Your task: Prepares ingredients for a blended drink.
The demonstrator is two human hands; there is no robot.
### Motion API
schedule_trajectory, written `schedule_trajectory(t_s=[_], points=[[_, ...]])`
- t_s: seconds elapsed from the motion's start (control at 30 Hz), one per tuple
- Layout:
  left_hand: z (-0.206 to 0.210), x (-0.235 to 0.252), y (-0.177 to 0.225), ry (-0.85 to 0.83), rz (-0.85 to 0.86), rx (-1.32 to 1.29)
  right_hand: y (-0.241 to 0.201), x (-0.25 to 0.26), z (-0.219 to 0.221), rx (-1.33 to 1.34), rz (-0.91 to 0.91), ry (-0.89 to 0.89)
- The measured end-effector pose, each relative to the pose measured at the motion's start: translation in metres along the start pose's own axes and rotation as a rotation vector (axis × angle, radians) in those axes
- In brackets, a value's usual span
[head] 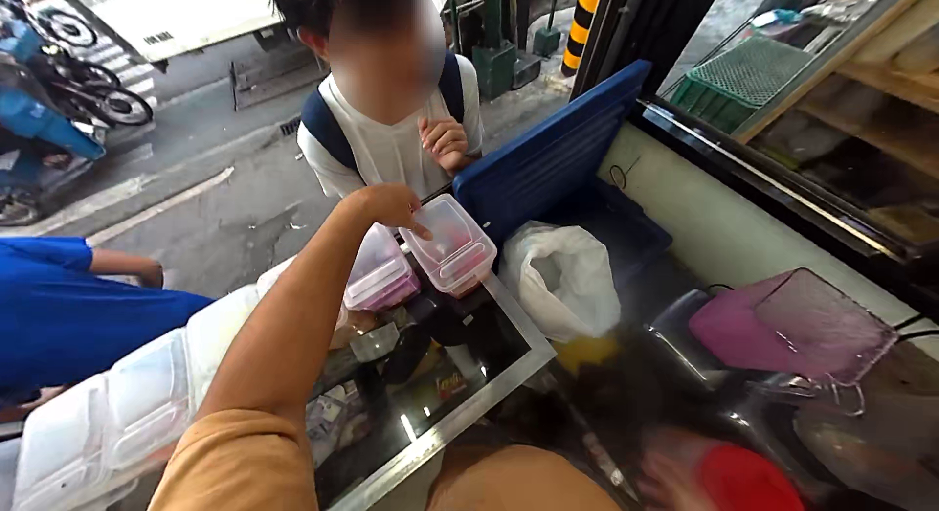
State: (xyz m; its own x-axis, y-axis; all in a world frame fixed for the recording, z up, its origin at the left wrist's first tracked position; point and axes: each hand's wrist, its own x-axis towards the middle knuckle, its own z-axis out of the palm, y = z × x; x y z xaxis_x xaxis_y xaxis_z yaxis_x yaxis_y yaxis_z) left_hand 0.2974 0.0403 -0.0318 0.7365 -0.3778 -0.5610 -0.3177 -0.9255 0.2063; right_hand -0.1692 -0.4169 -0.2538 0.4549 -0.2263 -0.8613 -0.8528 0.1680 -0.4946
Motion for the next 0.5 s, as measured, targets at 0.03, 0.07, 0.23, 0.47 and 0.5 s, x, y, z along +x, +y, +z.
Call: schedule_trajectory(t_s=[0.03,0.07,0.23,0.47,0.5], points=[[0.005,-0.002,0.012,-0.024,-0.015,0.027,-0.023,-0.001,0.0,-0.069,-0.129,0.007],[0.01,-0.005,0.025,-0.039,-0.033,0.052,-0.048,-0.003,0.006,-0.118,-0.278,-0.009],[0.06,-0.053,0.093,-0.03,-0.15,-0.071,-0.172,-0.029,0.086,-0.248,-0.921,-0.399],[0.174,-0.155,0.132,0.221,-0.307,-0.656,-0.237,-0.03,0.163,-0.616,-1.078,-0.481],[0.195,-0.171,0.124,0.27,-0.254,-0.817,-0.243,-0.028,0.165,-0.681,-1.077,-0.543]])
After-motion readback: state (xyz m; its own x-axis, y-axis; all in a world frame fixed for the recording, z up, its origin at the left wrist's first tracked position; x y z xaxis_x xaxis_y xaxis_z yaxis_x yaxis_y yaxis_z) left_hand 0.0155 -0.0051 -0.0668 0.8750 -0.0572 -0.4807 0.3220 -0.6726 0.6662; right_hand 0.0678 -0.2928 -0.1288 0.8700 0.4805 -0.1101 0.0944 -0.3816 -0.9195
